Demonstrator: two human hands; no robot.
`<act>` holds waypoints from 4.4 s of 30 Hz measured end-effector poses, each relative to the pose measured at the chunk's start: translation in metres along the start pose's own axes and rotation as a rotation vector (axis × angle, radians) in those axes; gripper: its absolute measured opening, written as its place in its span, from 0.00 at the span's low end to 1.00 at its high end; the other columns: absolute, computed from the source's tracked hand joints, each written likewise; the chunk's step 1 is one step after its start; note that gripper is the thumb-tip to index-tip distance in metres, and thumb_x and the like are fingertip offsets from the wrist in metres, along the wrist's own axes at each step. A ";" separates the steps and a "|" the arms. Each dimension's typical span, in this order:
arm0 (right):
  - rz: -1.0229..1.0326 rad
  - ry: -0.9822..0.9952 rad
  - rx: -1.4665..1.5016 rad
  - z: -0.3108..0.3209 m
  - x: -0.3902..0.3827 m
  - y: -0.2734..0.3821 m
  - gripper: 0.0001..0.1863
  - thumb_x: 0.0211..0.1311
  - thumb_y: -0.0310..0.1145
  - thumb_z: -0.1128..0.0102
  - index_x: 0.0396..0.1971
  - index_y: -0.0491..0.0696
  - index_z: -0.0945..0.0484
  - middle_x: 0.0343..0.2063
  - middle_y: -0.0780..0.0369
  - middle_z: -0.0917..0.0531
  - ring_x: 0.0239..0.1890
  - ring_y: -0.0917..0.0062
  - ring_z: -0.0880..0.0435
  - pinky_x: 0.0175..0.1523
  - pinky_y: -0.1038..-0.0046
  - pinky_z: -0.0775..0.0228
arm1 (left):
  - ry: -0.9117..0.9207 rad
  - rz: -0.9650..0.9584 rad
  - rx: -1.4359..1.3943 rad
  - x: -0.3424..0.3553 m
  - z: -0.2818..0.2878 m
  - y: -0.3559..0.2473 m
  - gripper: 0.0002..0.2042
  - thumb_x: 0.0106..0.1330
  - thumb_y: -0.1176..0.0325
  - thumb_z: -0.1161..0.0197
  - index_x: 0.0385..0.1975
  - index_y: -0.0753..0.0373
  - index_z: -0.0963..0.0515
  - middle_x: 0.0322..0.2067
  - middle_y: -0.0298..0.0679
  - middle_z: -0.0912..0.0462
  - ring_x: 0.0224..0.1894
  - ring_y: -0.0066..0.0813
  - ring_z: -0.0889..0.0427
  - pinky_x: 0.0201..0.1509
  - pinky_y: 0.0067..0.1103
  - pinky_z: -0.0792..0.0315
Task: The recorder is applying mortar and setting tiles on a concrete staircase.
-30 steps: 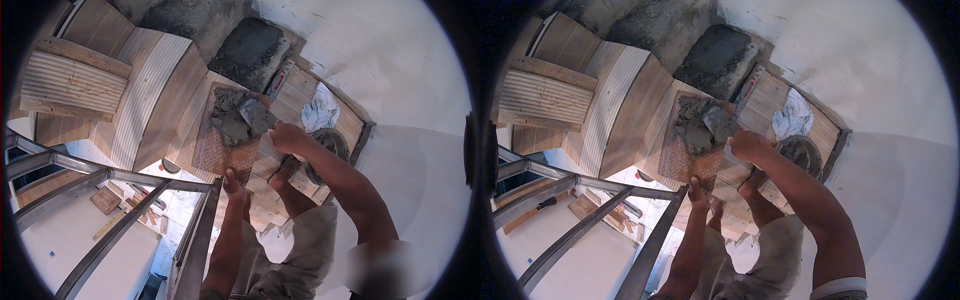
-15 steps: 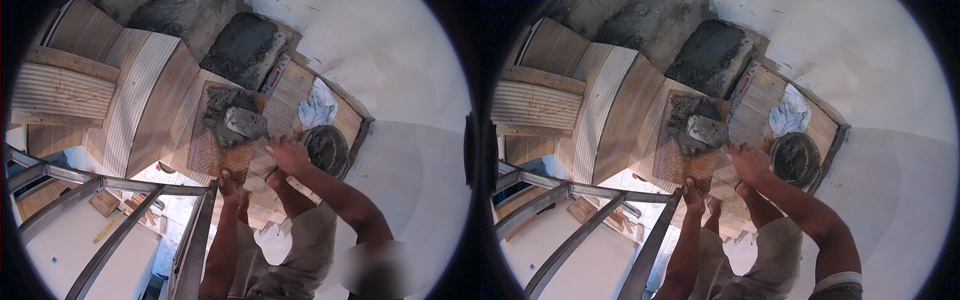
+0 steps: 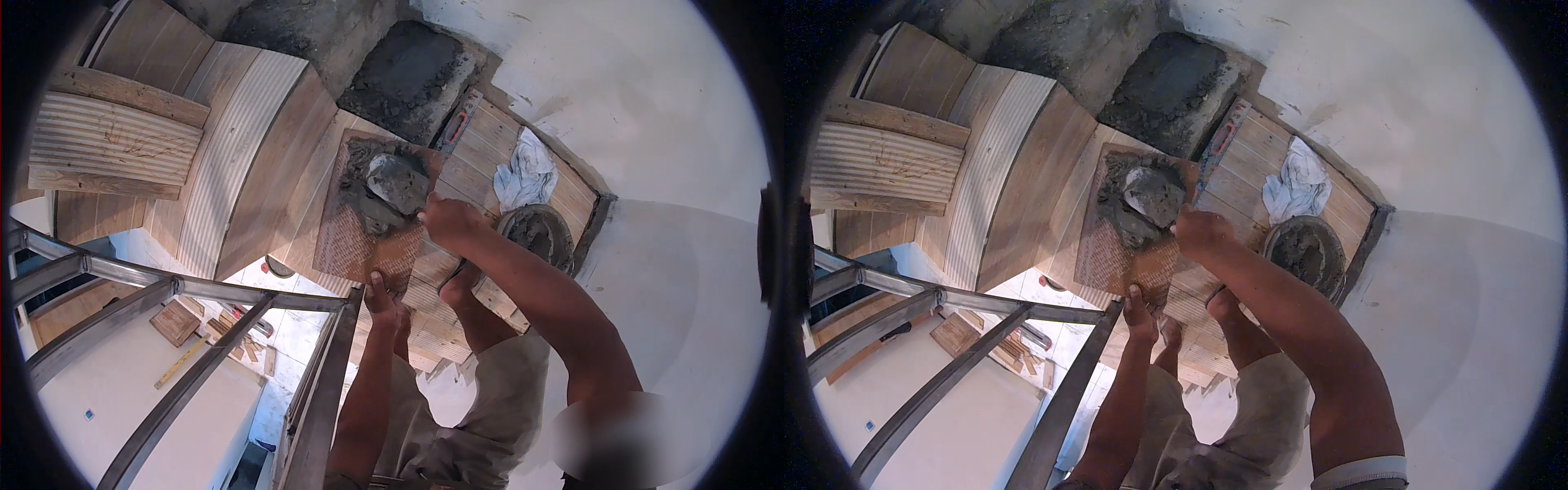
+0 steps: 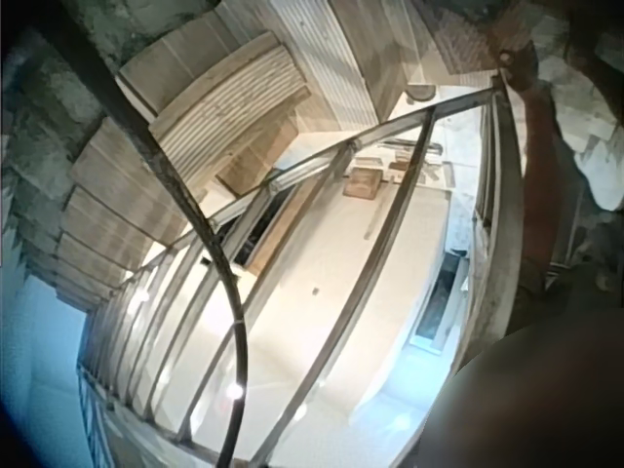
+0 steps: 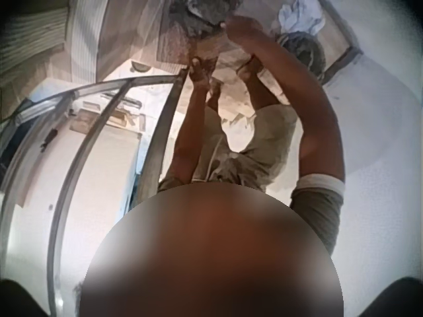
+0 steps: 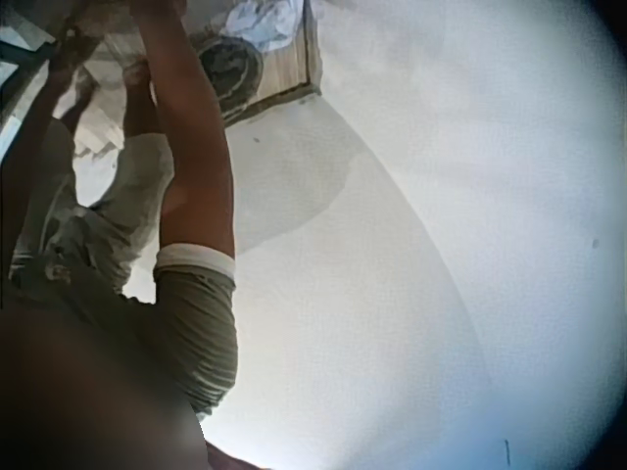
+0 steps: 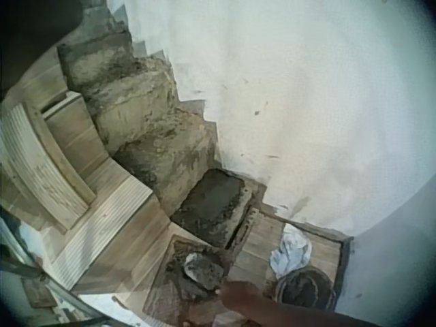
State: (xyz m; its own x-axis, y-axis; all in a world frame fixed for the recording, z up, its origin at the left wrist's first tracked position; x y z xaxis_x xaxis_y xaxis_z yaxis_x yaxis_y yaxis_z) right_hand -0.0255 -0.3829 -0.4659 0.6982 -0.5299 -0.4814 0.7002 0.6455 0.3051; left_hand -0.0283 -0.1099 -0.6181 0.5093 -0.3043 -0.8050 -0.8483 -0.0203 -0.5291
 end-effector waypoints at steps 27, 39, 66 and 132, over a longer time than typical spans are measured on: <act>0.048 -0.155 0.051 -0.048 0.001 -0.138 0.29 0.69 0.51 0.50 0.54 0.39 0.29 0.28 0.44 0.17 0.32 0.48 0.16 0.39 0.50 0.25 | -0.103 0.031 -0.038 -0.008 -0.012 0.007 0.37 0.68 0.42 0.42 0.66 0.64 0.40 0.59 0.46 0.30 0.57 0.44 0.25 0.53 0.38 0.22; -0.016 -0.476 0.140 0.002 -0.102 -0.135 0.19 0.62 0.42 0.42 0.45 0.43 0.27 0.32 0.47 0.18 0.36 0.44 0.19 0.41 0.51 0.26 | -0.056 0.023 -0.048 0.000 0.007 0.000 0.38 0.66 0.41 0.40 0.68 0.59 0.42 0.62 0.45 0.33 0.58 0.46 0.25 0.55 0.41 0.23; -0.001 -0.495 0.340 -0.074 -0.134 -0.096 0.18 0.67 0.42 0.47 0.44 0.42 0.28 0.36 0.44 0.19 0.39 0.43 0.20 0.46 0.52 0.26 | 0.000 0.038 -0.014 0.001 -0.003 0.008 0.37 0.67 0.42 0.41 0.69 0.55 0.43 0.64 0.41 0.34 0.62 0.43 0.28 0.58 0.41 0.25; 0.240 0.012 -0.202 -0.009 -0.013 0.030 0.16 0.68 0.46 0.48 0.39 0.47 0.27 0.31 0.52 0.16 0.35 0.56 0.13 0.38 0.55 0.21 | -0.022 0.038 -0.016 0.001 0.003 0.007 0.35 0.69 0.43 0.44 0.68 0.60 0.42 0.64 0.45 0.34 0.62 0.47 0.28 0.58 0.43 0.24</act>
State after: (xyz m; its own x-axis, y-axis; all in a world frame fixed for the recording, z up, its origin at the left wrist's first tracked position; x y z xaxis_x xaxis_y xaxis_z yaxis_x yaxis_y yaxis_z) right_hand -0.0151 -0.3516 -0.4573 0.8372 -0.3437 -0.4254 0.4711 0.8483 0.2417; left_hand -0.0334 -0.1073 -0.6235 0.4793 -0.2838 -0.8305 -0.8694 -0.0243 -0.4935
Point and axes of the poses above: each hand's wrist, its own x-axis towards the middle knuckle, its own z-axis out of the back of the hand, y = z × x, the point moved 8 cm from there along x, towards the middle knuckle
